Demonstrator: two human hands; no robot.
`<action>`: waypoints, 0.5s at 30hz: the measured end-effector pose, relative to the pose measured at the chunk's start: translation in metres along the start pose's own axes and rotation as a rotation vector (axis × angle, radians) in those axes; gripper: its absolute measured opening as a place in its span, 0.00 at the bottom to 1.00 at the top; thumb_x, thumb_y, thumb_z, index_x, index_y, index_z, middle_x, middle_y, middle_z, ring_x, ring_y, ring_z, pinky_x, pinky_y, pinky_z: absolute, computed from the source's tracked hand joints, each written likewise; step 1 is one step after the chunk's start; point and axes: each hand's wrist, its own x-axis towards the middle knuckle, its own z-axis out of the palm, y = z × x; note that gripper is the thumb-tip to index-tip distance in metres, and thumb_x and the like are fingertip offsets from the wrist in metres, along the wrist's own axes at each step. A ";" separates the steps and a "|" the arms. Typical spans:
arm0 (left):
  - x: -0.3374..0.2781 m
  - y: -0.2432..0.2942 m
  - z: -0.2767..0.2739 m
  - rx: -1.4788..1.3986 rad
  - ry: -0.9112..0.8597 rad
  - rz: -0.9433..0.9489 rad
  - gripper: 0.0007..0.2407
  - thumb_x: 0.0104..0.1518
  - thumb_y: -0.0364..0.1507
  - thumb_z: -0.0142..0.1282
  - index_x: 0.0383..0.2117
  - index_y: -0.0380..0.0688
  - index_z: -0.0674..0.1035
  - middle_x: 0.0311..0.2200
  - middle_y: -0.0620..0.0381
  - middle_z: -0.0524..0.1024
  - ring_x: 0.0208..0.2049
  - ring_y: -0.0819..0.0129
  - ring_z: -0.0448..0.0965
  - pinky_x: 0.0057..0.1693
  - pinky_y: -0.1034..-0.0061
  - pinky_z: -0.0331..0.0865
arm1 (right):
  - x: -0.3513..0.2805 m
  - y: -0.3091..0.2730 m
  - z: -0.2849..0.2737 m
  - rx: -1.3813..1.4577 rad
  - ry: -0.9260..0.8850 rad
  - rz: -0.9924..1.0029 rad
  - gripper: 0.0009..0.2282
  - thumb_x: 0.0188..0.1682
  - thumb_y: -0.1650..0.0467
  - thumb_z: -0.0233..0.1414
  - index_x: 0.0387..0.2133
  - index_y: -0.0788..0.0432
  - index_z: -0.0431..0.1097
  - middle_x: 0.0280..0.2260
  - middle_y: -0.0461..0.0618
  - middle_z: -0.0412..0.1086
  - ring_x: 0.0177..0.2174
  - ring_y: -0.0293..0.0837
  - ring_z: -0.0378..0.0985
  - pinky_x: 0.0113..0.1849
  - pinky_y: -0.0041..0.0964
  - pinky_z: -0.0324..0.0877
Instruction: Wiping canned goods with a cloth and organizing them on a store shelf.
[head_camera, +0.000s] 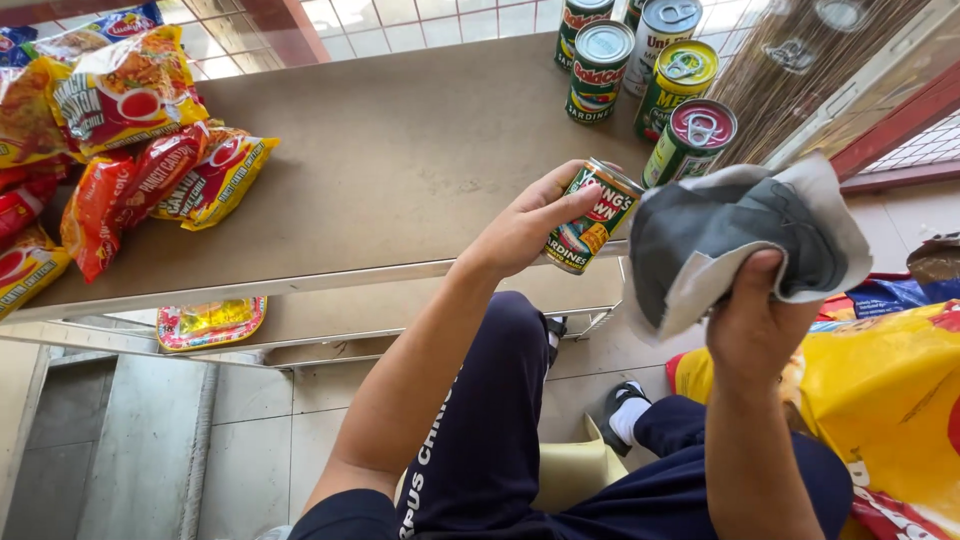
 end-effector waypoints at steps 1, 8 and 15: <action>-0.001 0.002 0.002 0.063 0.006 -0.009 0.23 0.63 0.39 0.51 0.60 0.39 0.69 0.45 0.44 0.79 0.34 0.73 0.81 0.35 0.85 0.74 | -0.004 0.003 0.005 0.090 0.049 0.003 0.09 0.66 0.65 0.46 0.53 0.55 0.61 0.50 0.42 0.66 0.47 0.34 0.67 0.58 0.30 0.65; -0.008 -0.012 0.006 -0.084 -0.026 0.130 0.17 0.70 0.34 0.48 0.61 0.40 0.69 0.43 0.40 0.77 0.43 0.60 0.79 0.49 0.61 0.78 | -0.021 0.009 0.070 -0.266 0.129 -0.259 0.30 0.60 0.61 0.54 0.68 0.60 0.48 0.63 0.61 0.58 0.60 0.46 0.60 0.65 0.47 0.52; -0.013 -0.001 0.014 0.005 0.108 0.226 0.15 0.70 0.32 0.48 0.61 0.46 0.72 0.50 0.58 0.72 0.53 0.75 0.66 0.66 0.67 0.59 | 0.005 -0.004 0.075 -0.592 -0.508 -0.554 0.24 0.46 0.65 0.59 0.59 0.51 0.71 0.68 0.56 0.55 0.67 0.63 0.50 0.65 0.55 0.46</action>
